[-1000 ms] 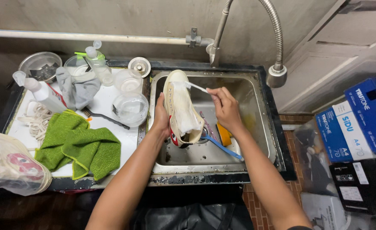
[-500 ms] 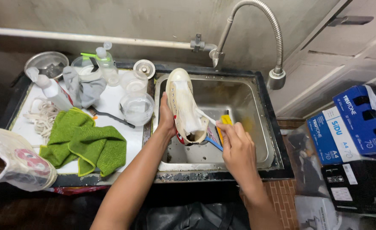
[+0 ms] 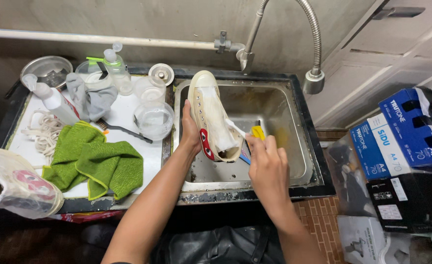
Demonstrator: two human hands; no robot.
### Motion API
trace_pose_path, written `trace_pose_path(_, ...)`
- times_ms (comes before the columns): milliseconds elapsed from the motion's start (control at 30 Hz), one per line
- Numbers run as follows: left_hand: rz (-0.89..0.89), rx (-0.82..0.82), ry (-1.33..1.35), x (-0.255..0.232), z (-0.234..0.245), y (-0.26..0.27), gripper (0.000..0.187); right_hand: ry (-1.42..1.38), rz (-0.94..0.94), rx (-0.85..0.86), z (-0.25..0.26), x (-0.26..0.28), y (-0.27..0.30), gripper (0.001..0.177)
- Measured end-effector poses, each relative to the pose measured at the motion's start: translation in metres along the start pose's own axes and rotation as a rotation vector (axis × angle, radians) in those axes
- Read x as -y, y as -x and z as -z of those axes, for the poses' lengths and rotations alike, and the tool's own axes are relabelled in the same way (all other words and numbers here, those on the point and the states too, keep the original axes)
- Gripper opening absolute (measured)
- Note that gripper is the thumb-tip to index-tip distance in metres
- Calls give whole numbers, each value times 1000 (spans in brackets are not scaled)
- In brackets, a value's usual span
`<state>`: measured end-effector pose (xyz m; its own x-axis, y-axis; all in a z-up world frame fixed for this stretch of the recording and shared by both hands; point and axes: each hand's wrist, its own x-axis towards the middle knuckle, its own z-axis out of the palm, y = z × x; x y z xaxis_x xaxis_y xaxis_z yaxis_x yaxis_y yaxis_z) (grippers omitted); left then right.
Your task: The person inserts a folded white paper towel into a beige high-top sneaker to maintain its shape. They then use a toothbrush to scrub the exterior of the shoe over a sink, focusing on the toe cap and side panels.
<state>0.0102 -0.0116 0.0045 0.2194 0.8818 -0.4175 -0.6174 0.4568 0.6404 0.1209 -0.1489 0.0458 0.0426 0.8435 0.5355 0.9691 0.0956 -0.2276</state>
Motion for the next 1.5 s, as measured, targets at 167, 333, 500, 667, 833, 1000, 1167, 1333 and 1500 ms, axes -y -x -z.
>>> trace_pose_path(167, 3, -7, -13, -2, -4, -1, 64, 11, -46, 6, 3, 4, -9, 17)
trace_pose_path(333, -1, -2, -33, 2, -5, 0, 63, -10, -68, 60, -1, 8, -16, 18)
trace_pose_path(500, -4, -18, -11, -4, -10, 9, 62, -10, -111, 68, 2, 8, -26, 22)
trace_pose_path(667, 16, -36, 23, -8, -6, 5, 63, -23, -22, 37, -1, 6, -33, 21)
trace_pose_path(833, 2, -70, 84, -5, -5, 14, 69, -122, 101, -5, 2, 39, -51, 22)
trace_pose_path(1000, 29, -15, -70, 9, 14, 4, 69, -118, 442, 110, -65, 73, -63, 15)
trace_pose_path(1167, -84, 1, -515, 28, 54, -33, 53, 11, 525, 101, -110, 77, -67, 16)
trace_pose_path(1333, -163, 91, -877, 32, 45, -48, 41, 70, 433, 26, -73, 52, -63, 23)
trace_pose_path(1500, 120, -68, 42, 4, 19, -3, 67, -297, -83, 25, 10, 23, -41, 23)
